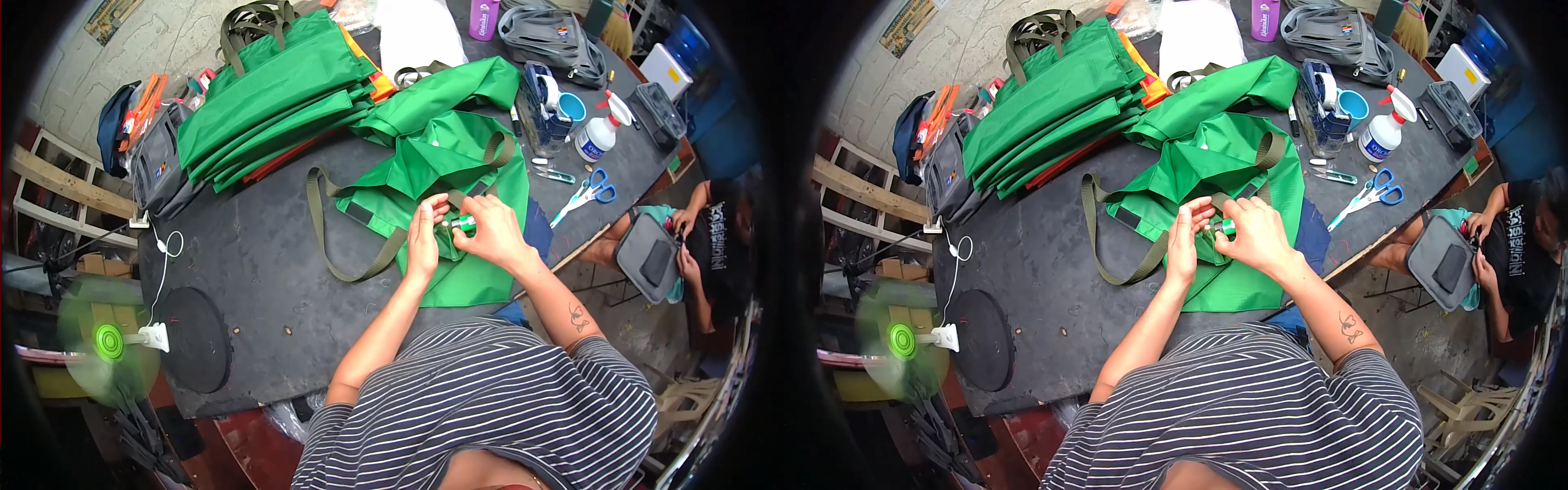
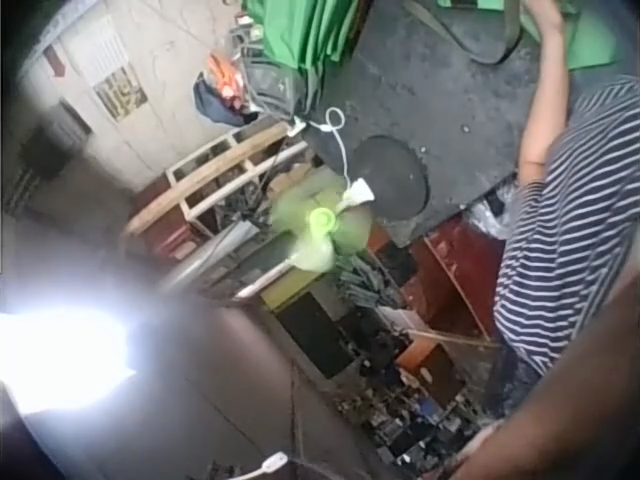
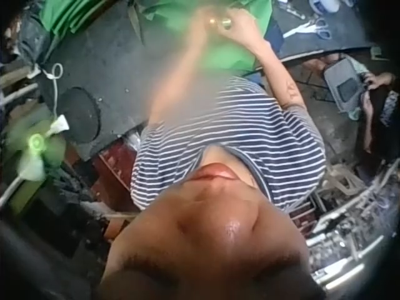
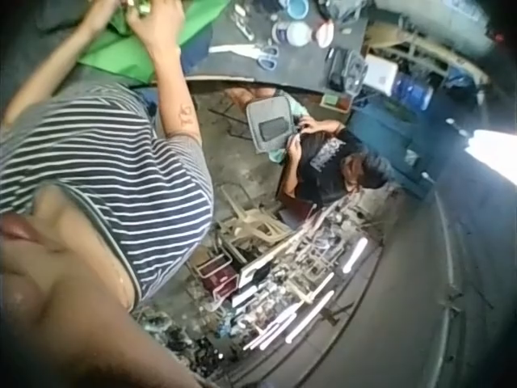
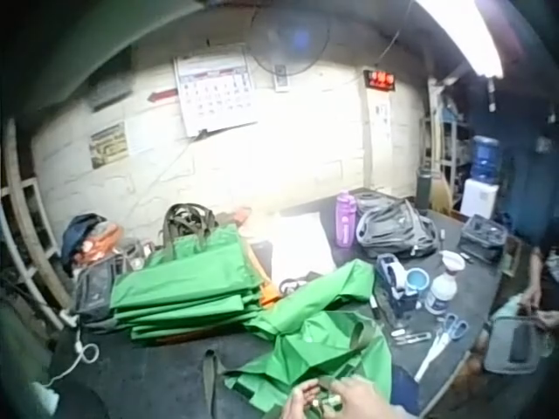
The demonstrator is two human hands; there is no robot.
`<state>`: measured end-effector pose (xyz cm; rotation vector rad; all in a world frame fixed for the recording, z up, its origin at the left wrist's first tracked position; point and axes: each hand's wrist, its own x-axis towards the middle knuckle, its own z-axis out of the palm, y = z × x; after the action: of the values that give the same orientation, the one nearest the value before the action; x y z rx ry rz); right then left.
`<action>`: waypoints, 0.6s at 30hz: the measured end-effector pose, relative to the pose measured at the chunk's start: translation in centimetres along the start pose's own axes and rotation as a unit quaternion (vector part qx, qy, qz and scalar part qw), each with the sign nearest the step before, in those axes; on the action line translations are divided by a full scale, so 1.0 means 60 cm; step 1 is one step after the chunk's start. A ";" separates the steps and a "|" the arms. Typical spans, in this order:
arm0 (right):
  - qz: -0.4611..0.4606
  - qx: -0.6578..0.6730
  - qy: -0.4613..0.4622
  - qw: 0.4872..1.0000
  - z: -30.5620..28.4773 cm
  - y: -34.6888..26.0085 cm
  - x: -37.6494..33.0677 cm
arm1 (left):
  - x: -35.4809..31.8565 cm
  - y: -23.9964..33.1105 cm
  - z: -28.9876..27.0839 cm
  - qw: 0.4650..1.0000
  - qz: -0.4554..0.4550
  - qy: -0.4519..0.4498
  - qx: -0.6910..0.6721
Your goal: Inspecting green tote bags, marking them with a pen, and trimming loose threads with nippers.
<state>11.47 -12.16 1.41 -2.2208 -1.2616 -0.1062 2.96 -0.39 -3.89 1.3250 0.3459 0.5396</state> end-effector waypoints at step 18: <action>0.089 0.120 0.098 0.984 -0.038 0.035 0.015 | -0.011 0.050 -0.051 0.993 0.017 0.100 -0.066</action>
<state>14.15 -13.47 2.65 -2.0480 -0.9169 -0.0952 0.27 2.17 -1.65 1.1538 0.4463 0.7139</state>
